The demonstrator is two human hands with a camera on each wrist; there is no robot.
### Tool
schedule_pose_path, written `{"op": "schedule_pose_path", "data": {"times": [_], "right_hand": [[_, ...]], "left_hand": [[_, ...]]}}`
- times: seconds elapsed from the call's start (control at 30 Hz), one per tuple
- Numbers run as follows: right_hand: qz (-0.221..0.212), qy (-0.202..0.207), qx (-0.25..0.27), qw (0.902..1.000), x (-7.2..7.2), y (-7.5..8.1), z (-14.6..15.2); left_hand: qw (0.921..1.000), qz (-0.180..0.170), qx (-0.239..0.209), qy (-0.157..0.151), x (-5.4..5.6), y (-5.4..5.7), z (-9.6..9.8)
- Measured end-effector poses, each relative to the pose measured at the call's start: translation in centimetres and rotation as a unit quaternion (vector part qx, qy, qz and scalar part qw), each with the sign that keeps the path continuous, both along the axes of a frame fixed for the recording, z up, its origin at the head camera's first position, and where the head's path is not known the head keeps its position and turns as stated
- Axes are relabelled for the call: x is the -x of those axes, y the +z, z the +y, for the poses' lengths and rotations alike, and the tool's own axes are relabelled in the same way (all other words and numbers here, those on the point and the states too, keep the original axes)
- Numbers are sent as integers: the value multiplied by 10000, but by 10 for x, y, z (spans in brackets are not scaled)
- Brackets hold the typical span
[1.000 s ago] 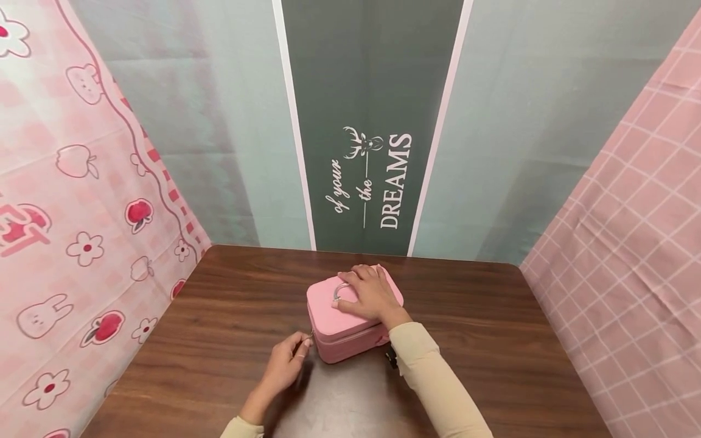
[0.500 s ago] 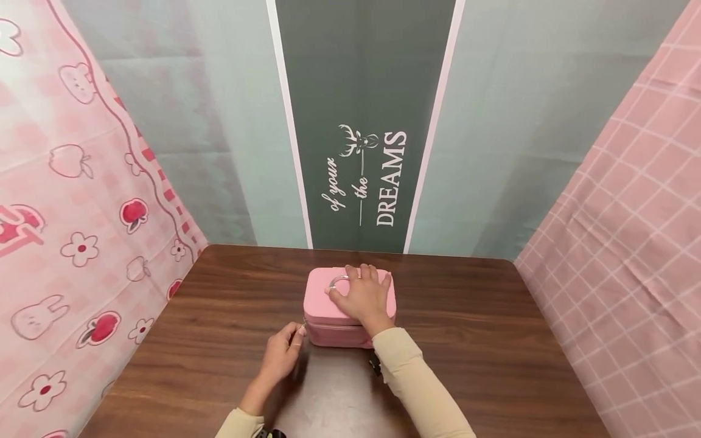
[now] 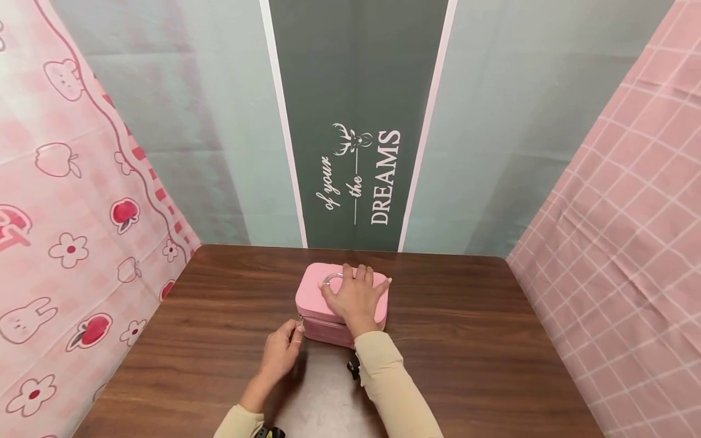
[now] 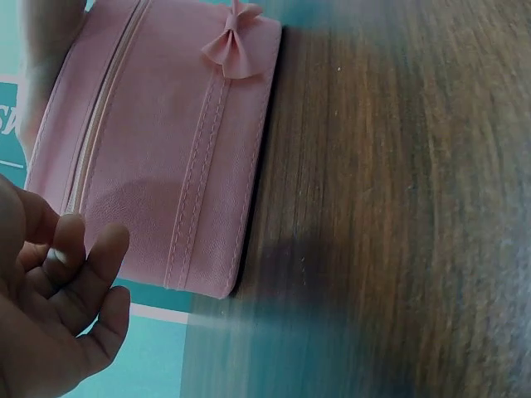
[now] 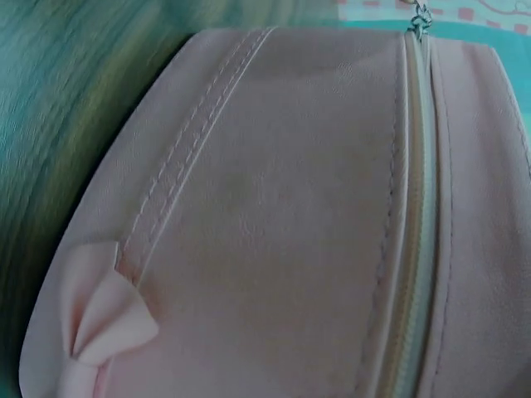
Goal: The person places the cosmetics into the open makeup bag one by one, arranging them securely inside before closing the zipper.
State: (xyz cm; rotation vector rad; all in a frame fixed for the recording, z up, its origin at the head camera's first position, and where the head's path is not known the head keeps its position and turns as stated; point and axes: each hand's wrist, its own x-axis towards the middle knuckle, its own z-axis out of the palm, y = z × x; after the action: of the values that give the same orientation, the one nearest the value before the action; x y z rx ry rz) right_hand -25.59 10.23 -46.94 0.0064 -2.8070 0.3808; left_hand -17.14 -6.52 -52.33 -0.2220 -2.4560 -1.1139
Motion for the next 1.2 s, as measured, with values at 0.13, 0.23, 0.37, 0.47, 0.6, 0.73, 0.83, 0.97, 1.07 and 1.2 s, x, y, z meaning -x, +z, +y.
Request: {"op": "schedule_pose_path", "data": {"times": [0.13,0.23,0.37,0.47,0.6,0.73,0.83,0.97,1.07,1.2], "right_hand": [[37,-182,65,9998,-1,0,-5],[63,-267,126,9995,-1,1,-9],[-57,-232,249,9994,-1,2,-12],[-243,-94,480,9985,-2,4,-10],[-656,433,1001,9919,-7,14,4],[-1051,1255,1015,9813,-10,25,27],[-990,1929,467,9751,-5,28,43],[-767,2602,40,9625,8,27,60],[-773,2772,377,9569,19,23,66],[-751,2573,877,9594,29,12,68]], "left_hand": [[10000,-3,31,-18,2,-1,1],[10000,-13,-16,-76,3,-1,0],[9997,-127,-182,-62,4,-1,-6],[9992,-274,-277,-83,5,-1,-10],[9978,-475,-420,-169,4,0,-12],[9970,-561,-487,-235,3,0,-12],[9968,-583,-469,-265,3,1,-13],[9968,-588,-458,-297,2,2,-12],[9966,-605,-475,-308,2,1,-11],[9961,-567,-552,-378,2,1,-9]]}}
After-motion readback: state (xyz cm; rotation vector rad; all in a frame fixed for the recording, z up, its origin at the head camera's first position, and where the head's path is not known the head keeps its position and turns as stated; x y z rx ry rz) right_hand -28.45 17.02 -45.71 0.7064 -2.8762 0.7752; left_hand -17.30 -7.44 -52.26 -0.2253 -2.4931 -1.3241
